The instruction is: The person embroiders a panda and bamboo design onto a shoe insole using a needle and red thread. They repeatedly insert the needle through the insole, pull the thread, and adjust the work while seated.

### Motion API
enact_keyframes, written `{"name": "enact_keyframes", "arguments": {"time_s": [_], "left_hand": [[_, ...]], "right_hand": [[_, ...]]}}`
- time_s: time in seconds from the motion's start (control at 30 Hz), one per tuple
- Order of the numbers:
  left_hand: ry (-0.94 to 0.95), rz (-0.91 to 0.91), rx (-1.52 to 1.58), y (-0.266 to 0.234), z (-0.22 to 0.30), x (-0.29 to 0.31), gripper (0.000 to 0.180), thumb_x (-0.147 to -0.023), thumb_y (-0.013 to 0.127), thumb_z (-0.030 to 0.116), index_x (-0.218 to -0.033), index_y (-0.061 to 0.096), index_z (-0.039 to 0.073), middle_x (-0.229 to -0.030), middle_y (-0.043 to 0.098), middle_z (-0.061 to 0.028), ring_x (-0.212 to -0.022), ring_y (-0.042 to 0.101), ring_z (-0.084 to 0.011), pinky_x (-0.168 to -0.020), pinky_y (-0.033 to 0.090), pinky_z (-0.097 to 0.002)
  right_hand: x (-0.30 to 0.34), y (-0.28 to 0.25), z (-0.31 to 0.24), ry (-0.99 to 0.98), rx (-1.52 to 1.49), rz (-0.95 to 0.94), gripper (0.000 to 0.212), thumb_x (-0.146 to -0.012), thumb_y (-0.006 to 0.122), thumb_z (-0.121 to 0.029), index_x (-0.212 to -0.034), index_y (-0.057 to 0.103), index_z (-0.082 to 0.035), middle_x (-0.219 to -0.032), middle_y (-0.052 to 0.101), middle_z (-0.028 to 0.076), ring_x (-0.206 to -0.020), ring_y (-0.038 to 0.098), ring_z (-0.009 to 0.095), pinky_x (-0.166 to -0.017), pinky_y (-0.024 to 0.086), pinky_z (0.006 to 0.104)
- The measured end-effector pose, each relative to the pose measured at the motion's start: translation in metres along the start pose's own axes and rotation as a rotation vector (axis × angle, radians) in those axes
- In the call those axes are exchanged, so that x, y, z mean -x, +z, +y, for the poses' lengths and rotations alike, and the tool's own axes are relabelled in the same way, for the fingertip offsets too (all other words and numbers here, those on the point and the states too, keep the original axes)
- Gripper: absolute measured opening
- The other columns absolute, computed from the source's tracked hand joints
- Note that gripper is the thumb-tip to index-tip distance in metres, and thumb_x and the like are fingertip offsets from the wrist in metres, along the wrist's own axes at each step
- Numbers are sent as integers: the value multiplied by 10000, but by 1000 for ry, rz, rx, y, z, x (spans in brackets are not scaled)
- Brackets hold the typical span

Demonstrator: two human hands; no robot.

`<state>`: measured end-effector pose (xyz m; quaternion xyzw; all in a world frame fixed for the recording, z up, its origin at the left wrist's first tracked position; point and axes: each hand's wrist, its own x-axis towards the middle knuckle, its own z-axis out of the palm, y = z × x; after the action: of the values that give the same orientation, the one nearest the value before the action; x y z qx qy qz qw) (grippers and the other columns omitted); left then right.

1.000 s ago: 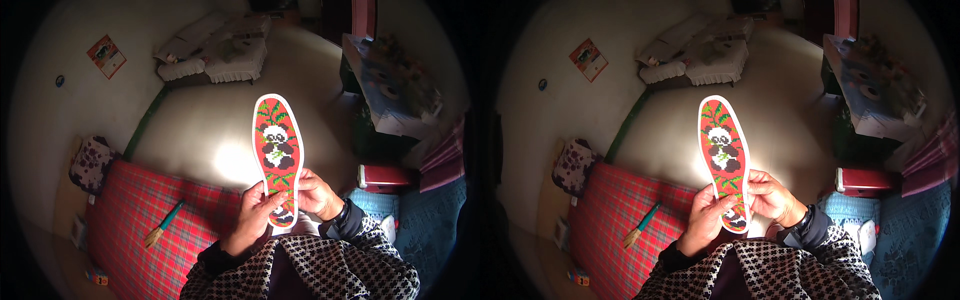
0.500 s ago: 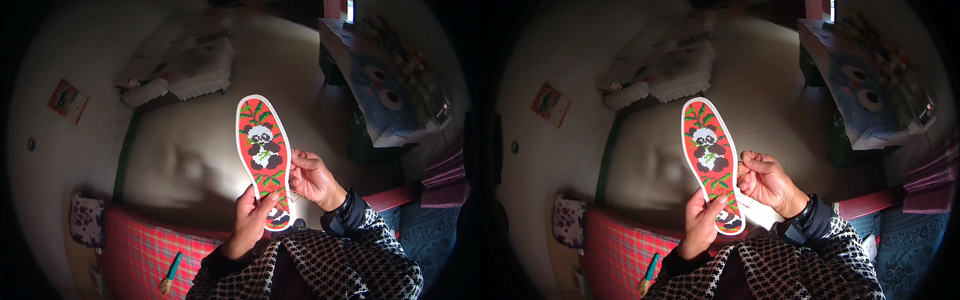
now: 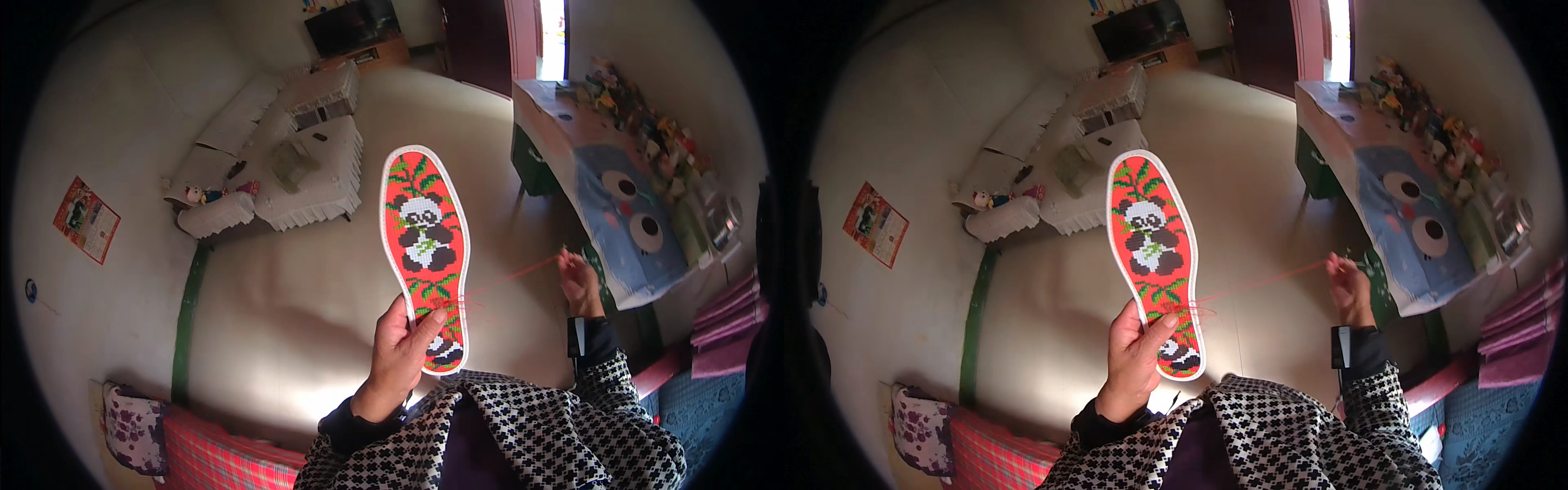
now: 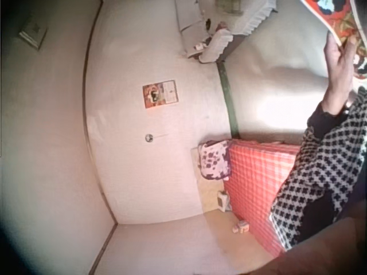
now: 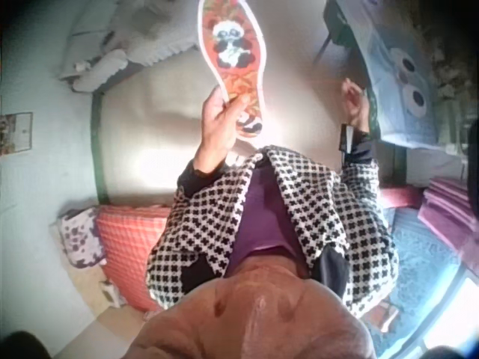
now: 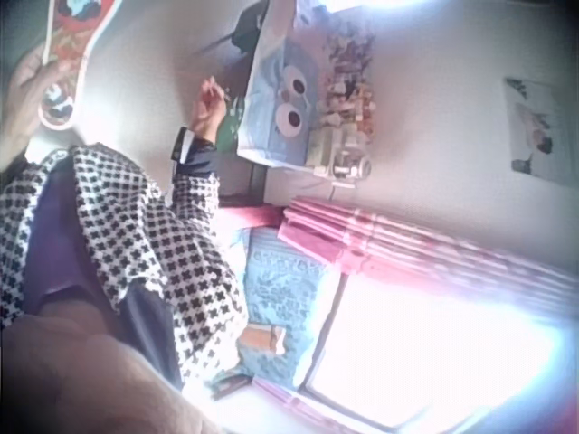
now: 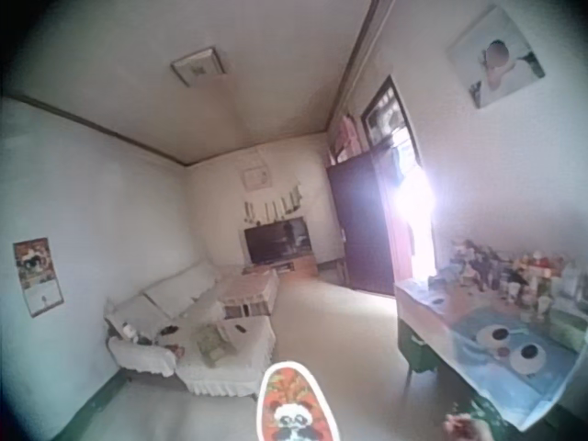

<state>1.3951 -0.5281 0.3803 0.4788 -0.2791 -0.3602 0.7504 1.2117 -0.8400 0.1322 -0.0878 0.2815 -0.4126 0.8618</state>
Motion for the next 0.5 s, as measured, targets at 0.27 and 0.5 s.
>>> {"name": "enact_keyframes", "arguments": {"time_s": [0.27,0.5], "left_hand": [[82,218,114,-61,27,-118,248,-872,541,-7,-1120,550,-7,-1027,640,-85,-896,625,-152,-807,503,-310],[120,298,154,-91,1,-236,271,-889,536,1,-1160,539,-2,-1064,626,-68,-922,611,-150,-818,497,-315]], "right_hand": [[-52,-161,-52,-728,2097,567,193,-858,570,-222,-778,690,-94,-720,657,119,-674,640,290,-576,484,412],[-123,-220,-77,-383,2441,800,127,-751,623,-264,-728,678,-152,-702,638,146,-711,629,361,-593,484,476]]}}
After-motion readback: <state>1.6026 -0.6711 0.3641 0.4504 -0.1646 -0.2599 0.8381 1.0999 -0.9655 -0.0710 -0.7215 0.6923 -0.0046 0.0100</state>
